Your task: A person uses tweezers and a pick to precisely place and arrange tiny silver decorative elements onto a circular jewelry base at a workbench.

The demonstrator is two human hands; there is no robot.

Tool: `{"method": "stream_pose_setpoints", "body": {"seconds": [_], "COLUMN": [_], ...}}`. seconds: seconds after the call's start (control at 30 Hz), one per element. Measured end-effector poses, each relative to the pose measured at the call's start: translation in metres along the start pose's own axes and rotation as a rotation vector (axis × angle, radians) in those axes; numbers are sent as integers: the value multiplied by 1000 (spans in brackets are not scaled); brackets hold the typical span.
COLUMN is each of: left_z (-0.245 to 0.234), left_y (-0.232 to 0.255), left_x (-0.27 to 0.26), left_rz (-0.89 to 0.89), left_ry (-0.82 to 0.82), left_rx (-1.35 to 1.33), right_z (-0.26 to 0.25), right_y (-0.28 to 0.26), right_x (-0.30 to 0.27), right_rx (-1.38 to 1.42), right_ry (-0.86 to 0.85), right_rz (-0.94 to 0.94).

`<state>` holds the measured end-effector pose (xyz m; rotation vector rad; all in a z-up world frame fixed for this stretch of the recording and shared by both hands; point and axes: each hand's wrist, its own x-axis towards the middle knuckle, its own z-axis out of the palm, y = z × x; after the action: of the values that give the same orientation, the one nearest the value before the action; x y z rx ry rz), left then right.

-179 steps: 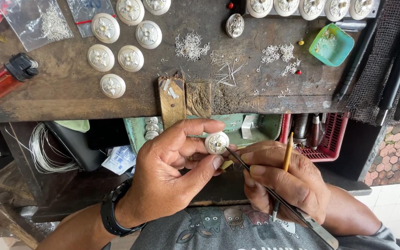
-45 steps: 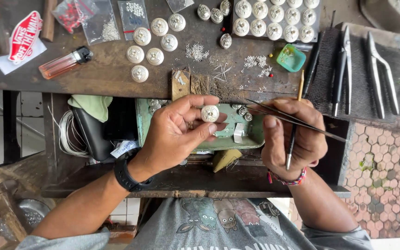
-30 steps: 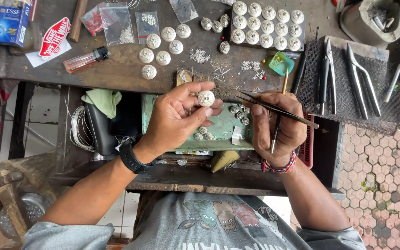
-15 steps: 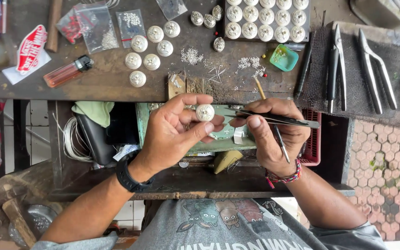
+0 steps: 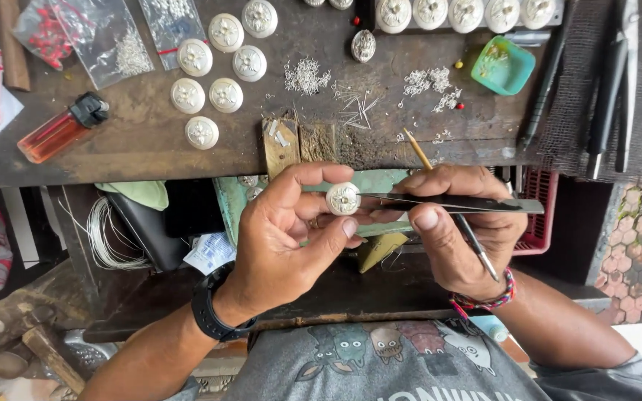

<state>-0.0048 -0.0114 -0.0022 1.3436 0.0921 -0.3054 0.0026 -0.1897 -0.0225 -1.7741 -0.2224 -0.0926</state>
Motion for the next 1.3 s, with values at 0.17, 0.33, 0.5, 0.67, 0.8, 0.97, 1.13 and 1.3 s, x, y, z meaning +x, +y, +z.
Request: {"method": "stream_pose_setpoints", "body": {"seconds": [0.17, 0.33, 0.5, 0.67, 0.8, 0.97, 1.13, 1.3], "left_z": [1, -1, -3, -5, -5, -6, -5, -5], "left_y": [-3, -3, -2, -3, -3, -4, -4, -4], "left_x": [2, 5, 4, 5, 6, 5, 6, 6], "left_rz": [-71, -73, -115, -122, -123, -145, -137, -136], "left_ry": [28, 42, 35, 44, 50, 55, 42, 54], "left_rx": [-36, -20, -15, 12, -7, -20, -28, -10], "right_z": [4, 7, 7, 3, -4, -3, -5, -3], "right_y": [3, 5, 8, 11, 5, -1, -6, -3], "right_x": [3, 7, 9, 7, 9, 9, 11, 12], "right_rx": [127, 127, 225, 108, -12, -27, -62, -82], "right_ry": [18, -8, -53, -84, -210, -245, -278, -249], "right_rz": [0, -47, -49, -85, -154, -100, -17, -91]}}
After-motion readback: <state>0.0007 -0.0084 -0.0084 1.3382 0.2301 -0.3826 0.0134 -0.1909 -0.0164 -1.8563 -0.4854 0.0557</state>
